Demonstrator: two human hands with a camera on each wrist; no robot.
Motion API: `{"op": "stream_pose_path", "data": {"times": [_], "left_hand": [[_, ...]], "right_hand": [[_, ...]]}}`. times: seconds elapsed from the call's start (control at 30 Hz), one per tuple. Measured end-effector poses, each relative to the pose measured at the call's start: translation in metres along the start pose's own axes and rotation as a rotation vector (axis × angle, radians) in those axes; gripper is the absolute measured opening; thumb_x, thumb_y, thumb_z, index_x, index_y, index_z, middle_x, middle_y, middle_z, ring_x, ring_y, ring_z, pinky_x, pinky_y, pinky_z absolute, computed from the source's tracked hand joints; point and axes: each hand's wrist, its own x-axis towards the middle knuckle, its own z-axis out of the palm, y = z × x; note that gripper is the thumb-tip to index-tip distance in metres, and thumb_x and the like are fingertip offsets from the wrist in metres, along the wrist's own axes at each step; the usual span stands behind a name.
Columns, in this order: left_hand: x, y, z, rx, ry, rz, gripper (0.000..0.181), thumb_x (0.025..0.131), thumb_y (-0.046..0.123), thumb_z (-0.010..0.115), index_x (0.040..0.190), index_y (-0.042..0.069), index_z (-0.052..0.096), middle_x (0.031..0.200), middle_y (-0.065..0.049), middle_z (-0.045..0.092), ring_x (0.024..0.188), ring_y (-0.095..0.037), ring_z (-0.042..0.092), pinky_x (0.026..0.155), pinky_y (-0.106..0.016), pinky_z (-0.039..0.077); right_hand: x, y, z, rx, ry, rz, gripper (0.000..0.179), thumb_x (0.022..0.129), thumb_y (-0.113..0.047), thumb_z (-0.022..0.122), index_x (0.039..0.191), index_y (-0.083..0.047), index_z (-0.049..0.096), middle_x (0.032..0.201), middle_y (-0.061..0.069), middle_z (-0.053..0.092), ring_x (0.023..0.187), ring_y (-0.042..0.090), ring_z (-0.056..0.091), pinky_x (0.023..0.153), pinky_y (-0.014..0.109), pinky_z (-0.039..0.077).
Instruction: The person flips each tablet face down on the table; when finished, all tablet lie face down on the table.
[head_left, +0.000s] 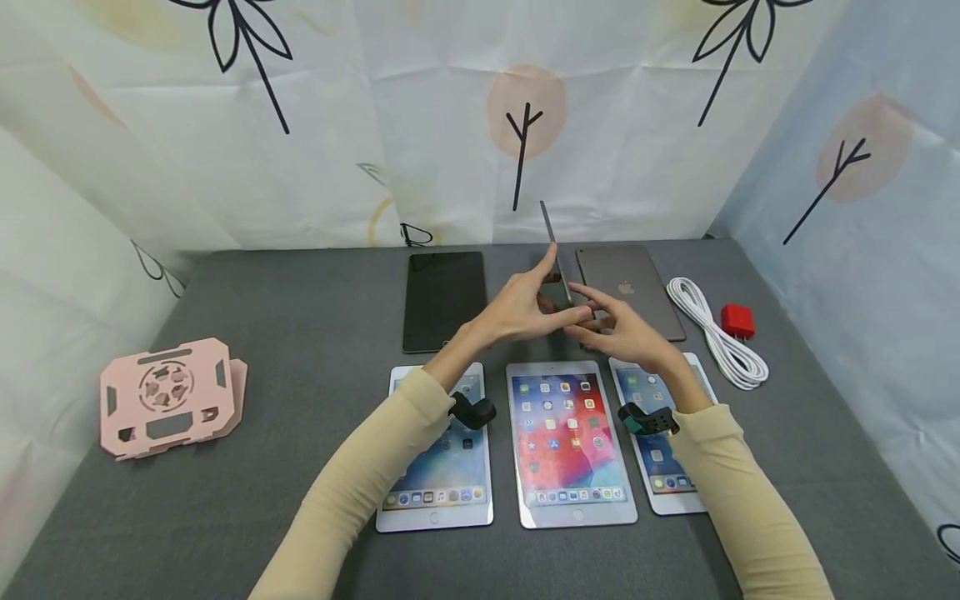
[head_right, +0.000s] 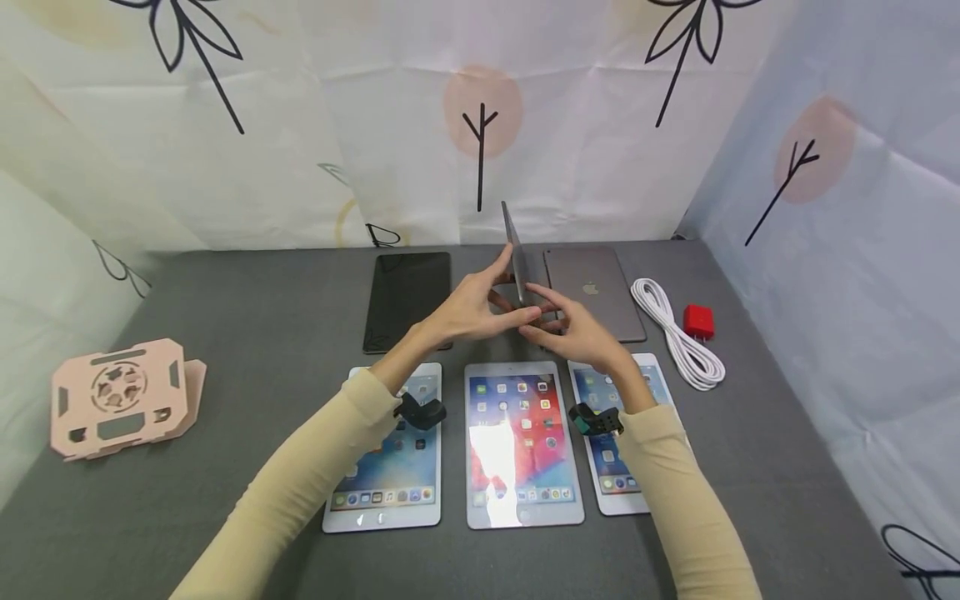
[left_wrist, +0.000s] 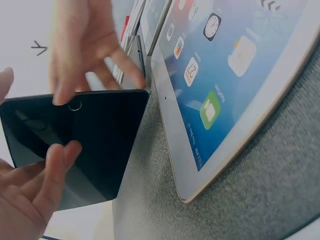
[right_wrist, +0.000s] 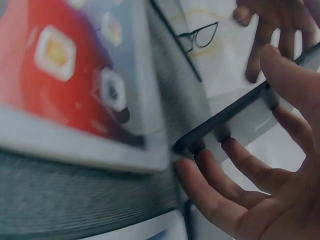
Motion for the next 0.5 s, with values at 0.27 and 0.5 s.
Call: {"op": "stream_pose_path", "data": {"times": [0.27,0.5], "left_hand": [[-0.0035,0.0033,-0.0028,-0.139,0.087,-0.074,0.106,0.089,0.032,0.079,0.165,0.009,0.007,0.158,-0.024,0.043,0.111,-0.028,0.074,0.091,-0.038,0.060],[-0.0099,-0.0001,-0.0011,-0.260,0.174,-0.154,0.100,0.091,0.022,0.077,0.165,0.014,0.011,0.159,-0.021,0.043,0.122,-0.032,0.068,0.099,-0.043,0.057]], "right_hand": [[0.0033,0.0107,0.0038,-0.023,-0.011,-0.004,0.071,0.103,-0.022,0.062,0.164,-0.019,0.024,0.153,0.024,0.044,0.136,0.052,0.052,0.105,0.066,0.046],[0.0034,0.0124,0.0048,-0.061,-0.012,0.064,0.071,0.105,-0.029,0.059,0.163,-0.010,0.024,0.154,0.031,0.040,0.141,0.052,0.045,0.108,0.067,0.043]]}}
